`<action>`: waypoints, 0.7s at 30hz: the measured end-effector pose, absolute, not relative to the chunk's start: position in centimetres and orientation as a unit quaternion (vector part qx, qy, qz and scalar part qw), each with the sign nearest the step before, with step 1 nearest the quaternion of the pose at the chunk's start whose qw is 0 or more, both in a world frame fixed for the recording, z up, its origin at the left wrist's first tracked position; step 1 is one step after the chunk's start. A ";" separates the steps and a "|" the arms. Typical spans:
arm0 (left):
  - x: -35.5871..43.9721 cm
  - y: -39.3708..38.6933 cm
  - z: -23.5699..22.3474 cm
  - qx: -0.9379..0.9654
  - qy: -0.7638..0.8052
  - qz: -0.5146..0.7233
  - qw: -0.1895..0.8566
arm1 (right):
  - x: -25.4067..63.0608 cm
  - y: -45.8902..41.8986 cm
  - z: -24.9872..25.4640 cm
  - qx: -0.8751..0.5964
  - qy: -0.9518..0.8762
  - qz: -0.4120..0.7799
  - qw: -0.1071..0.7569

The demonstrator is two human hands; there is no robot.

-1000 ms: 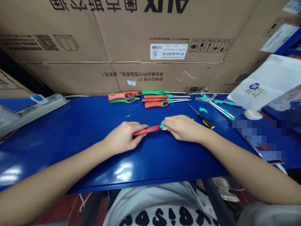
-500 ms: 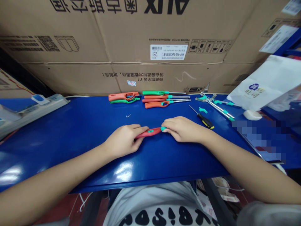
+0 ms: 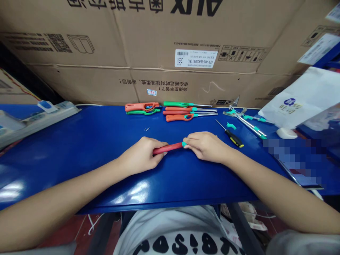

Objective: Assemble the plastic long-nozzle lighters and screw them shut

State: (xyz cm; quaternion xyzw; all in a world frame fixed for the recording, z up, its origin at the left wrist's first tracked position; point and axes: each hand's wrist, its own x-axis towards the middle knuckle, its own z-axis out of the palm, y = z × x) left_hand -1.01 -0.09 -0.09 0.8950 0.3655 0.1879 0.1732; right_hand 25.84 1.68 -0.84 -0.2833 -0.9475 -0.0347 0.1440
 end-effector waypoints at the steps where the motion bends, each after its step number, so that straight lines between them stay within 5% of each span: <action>1: -1.0 -0.1 -0.1 0.894 0.369 0.187 0.172 | 25.8 1.6 -0.8 -0.282 -0.947 -0.044 0.147; 12: -0.9 -1.0 0.2 0.915 0.395 0.087 -0.004 | 25.4 1.3 -0.7 -0.289 -0.951 -0.006 0.107; 21: -1.2 -0.2 0.1 0.916 0.381 0.119 -0.036 | 25.6 1.5 -0.2 -0.340 -0.926 0.090 0.140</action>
